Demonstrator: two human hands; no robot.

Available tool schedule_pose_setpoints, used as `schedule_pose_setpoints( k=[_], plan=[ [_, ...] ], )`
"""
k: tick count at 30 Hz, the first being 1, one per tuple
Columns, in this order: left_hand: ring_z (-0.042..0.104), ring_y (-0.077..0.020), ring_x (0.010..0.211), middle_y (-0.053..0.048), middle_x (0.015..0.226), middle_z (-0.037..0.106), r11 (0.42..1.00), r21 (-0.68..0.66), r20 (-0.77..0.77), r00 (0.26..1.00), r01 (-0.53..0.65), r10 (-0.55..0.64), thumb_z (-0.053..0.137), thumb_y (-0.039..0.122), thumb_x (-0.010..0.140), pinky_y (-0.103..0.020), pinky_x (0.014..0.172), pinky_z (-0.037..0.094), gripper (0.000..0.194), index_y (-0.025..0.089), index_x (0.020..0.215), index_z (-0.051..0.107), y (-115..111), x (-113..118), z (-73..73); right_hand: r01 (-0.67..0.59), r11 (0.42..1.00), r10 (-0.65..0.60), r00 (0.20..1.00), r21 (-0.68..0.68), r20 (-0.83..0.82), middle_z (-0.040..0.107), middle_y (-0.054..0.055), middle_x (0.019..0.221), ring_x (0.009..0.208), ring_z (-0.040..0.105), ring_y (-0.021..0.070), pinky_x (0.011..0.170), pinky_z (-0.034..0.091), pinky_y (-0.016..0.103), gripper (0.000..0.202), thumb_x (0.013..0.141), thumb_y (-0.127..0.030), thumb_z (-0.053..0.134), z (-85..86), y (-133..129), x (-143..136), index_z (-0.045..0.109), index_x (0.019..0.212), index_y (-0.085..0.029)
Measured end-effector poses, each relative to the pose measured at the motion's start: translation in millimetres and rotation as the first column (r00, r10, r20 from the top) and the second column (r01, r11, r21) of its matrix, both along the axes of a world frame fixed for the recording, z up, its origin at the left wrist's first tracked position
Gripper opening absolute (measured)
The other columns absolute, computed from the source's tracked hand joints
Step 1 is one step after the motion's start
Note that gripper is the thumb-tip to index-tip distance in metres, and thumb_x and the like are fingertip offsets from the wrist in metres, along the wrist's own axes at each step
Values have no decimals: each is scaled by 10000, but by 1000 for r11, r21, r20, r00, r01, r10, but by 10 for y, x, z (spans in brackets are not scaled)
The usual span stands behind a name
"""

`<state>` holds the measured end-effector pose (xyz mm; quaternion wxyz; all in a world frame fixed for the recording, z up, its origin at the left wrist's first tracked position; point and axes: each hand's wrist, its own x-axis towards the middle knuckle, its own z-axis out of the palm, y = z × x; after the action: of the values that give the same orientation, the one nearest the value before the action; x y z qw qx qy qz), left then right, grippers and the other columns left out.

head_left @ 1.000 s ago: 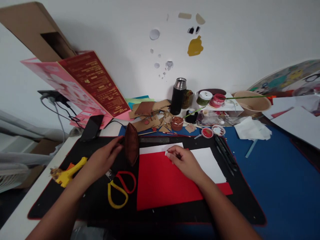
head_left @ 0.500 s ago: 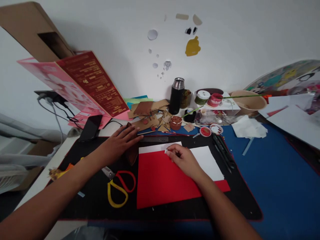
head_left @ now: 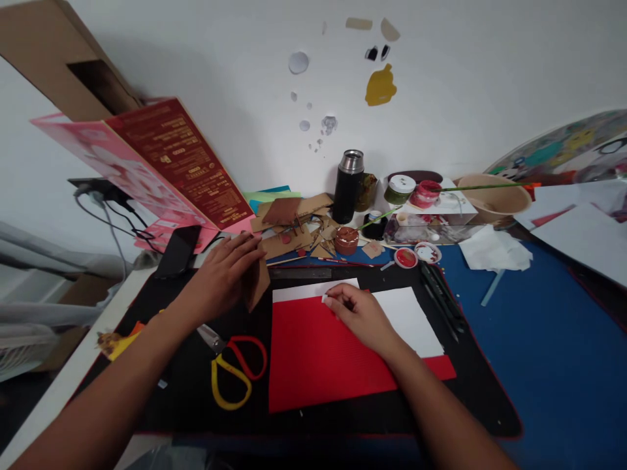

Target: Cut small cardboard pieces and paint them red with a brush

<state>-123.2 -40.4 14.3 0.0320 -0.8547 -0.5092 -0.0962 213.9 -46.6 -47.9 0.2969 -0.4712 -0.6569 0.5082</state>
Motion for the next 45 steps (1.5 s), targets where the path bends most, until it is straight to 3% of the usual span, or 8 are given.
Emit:
schedule_pose_setpoints(
  k=[7,15,21,25,32,38,45],
  plan=[
    [341,-347,1582,-132,1611,543,988,152,-49,998,-23,31,524,81,880,-633,1317,162,643,196,1511,573,41,377,-142,34,996,-43,993,-80,-113,589,-32,656,611,559,164,597,427,290,227,968,-452,668,40,60,-106,707,997,-230],
    [449,-373,1486,-148,1531,608,961,260,-63,992,-91,111,541,93,911,-662,1306,180,638,231,1533,567,36,595,-185,-10,998,-5,974,-61,-225,579,-45,628,541,542,141,536,425,270,305,942,-526,690,290,287,-285,693,987,-225],
    [468,-378,1447,-160,1504,621,940,293,-35,980,-178,196,536,78,897,-664,1312,173,615,191,1498,607,-5,616,-261,163,980,-192,920,-112,-342,516,-63,579,475,472,134,473,378,269,434,905,-649,672,161,352,-449,651,982,-222],
    [466,-384,1438,-162,1507,613,936,284,-28,974,-209,226,527,62,896,-668,1310,172,628,183,1508,596,-36,593,-271,121,988,-142,952,-91,-271,516,-62,578,469,480,135,473,388,274,445,903,-656,677,66,294,-385,674,998,-222],
    [429,-374,1470,-115,1571,558,939,263,54,975,-220,213,566,71,889,-686,1308,158,788,289,1633,428,-109,592,-276,95,992,-111,973,-88,-200,526,-55,588,497,494,133,497,386,275,385,916,-591,680,28,301,-333,687,991,-214],
    [431,-372,1465,-123,1540,589,920,318,32,973,-228,230,572,57,909,-655,1317,159,657,245,1538,566,-102,573,-301,44,995,-62,975,-91,-212,523,-62,594,512,489,126,521,371,276,291,927,-488,687,16,272,-347,692,1017,-212],
    [385,-371,1515,-82,1587,561,932,322,68,986,-165,151,579,41,900,-675,1308,154,695,295,1547,548,-107,565,-326,-51,997,39,980,-58,-193,543,-56,650,578,521,140,578,394,290,255,948,-458,695,46,203,-374,709,1044,-222]
  ],
)
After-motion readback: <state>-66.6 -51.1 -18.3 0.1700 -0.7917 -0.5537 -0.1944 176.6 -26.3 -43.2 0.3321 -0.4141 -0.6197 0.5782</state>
